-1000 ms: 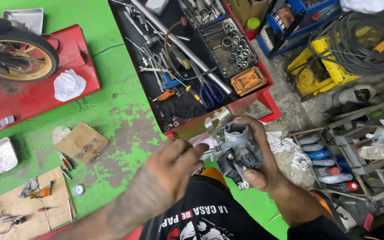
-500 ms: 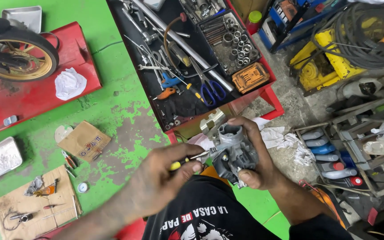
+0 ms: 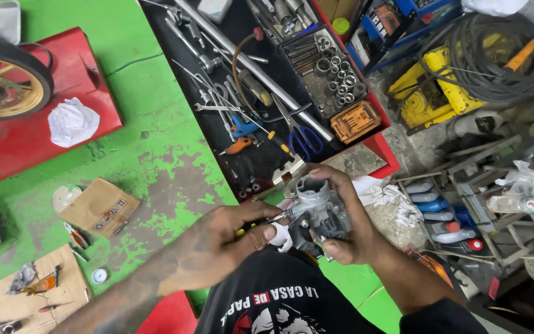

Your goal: The person cleans a motorcycle carburetor with compressed air, then uses a long metal rod and a screwdriver to adjust internal components. They wipe the carburetor with a cloth and place it into the motorcycle's engine compartment.

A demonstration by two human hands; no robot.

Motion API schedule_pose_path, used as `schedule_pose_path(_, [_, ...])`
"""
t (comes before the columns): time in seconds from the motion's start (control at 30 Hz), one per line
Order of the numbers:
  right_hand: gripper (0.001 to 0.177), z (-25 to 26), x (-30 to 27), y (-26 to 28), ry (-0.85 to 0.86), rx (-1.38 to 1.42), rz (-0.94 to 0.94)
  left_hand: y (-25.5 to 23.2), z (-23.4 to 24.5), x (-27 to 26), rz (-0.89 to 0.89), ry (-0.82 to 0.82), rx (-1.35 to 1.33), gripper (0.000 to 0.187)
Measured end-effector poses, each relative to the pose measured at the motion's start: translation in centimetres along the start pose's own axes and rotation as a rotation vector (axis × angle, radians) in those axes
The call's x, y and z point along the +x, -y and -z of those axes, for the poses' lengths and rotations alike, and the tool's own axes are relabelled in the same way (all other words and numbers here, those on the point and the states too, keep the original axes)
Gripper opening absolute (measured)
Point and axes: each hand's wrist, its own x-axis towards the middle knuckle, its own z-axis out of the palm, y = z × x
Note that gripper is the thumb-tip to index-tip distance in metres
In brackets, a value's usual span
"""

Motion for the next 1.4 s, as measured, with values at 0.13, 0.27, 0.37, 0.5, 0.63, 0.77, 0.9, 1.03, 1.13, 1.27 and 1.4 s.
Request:
schedule_pose_path(0.13, [0.087, -0.5, 1.6, 0.0, -0.028, -0.009, -0.094, 2.6, -0.1, 0.1, -0.355, -0.286, 0.777, 0.035])
schedule_pose_path(0.27, [0.092, -0.9, 2.7, 0.1, -0.084, -0.018, -0.213, 3.9, 1.8, 1.2, -0.641, -0.532, 1.417, 0.029])
schedule_pose_path(0.37, [0.096, -0.8, 2.9, -0.5, -0.137, -0.016, -0.219, 4.5, 1.9, 1.5, -0.42, -0.379, 0.79, 0.04])
schedule_pose_path(0.5, [0.096, -1.1, 3.0, -0.1, -0.134, -0.17, -0.175, 0.8, 6.4, 2.5, 0.043, -0.013, 0.052, 0.039])
schedule_pose_path(0.63, [0.095, -1.4, 3.4, 0.1, -0.119, -0.11, -0.192, 1.1, 6.8, 3.7, 0.159, 0.03, -0.013, 0.026])
schedule_pose_path(0.77, [0.09, -0.5, 4.0, 0.1, -0.143, -0.087, -0.192, 4.7, 5.0, 4.4, -0.863, -0.457, 1.194, 0.014])
schedule_pose_path(0.9, [0.096, 1.1, 4.1, 0.3, -0.164, -0.032, -0.245, 2.3, 4.9, 5.8, -0.927, -0.575, 1.407, 0.02])
schedule_pose_path(1.03, [0.093, 3.7, 4.2, 0.2, -0.108, -0.109, -0.138, 0.5, 4.3, 7.1, -0.191, -0.211, 0.279, 0.016])
schedule_pose_path(1.13, [0.094, 5.6, 4.4, 0.1, -0.027, -0.1, -0.114, -0.6, 3.3, 7.8, 0.13, -0.074, -0.124, 0.025])
schedule_pose_path(1.27, [0.09, 8.7, 4.7, -1.3, 0.05, 0.029, -0.121, 0.8, -0.6, 9.0, -0.26, -0.306, 1.04, 0.019])
schedule_pose_path(1.4, [0.091, 11.3, 4.7, -1.2, 0.121, 0.228, -0.231, -1.2, -2.8, 10.7, -0.447, -0.543, 1.731, 0.015])
